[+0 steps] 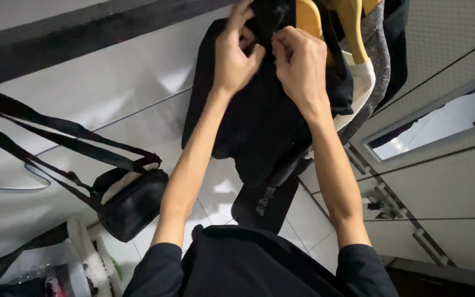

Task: The person takes a black shirt from a red laundry basket, unfolds it, and places it on a wooden hanger. They then hang the shirt on a rack inside a wardrobe. The person repeats this process with another black shirt, carefully aligning it on the hanger before placing it on the rack.

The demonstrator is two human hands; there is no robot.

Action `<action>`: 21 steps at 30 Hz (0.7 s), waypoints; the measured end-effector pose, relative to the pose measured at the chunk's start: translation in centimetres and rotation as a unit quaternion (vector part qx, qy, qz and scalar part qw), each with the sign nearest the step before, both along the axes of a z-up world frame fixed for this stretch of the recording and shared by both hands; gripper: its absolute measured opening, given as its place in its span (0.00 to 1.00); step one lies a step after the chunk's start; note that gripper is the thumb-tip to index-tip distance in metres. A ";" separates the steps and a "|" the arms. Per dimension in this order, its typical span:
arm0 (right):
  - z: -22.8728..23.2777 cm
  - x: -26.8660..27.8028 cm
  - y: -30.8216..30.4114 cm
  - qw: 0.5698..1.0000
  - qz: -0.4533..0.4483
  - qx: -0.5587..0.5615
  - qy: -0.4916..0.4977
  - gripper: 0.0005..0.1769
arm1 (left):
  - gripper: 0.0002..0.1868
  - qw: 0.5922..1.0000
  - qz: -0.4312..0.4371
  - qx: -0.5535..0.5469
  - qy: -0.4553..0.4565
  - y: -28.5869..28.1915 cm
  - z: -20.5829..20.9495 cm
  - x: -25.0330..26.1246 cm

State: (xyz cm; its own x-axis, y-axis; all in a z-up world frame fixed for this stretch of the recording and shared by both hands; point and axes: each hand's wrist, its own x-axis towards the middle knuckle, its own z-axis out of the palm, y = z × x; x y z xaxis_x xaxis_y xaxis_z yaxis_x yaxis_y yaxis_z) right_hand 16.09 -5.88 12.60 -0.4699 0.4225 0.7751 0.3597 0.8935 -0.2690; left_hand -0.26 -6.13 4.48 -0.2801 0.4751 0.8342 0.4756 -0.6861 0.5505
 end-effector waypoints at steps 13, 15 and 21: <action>0.2 0.2 1.0 1.000 0.012 -0.021 0.002 0.04 | 0.40 1.000 -0.018 -0.005 0.017 0.7 0.0 -0.9; 0.3 0.1 1.1 1.000 0.007 0.006 -0.007 0.03 | 0.43 1.000 0.004 -0.018 0.025 1.1 -0.5 -0.8; -1.2 -0.2 0.0 0.985 -0.001 -0.161 0.065 0.05 | 0.34 0.999 -0.028 0.015 -0.006 0.6 0.3 -1.4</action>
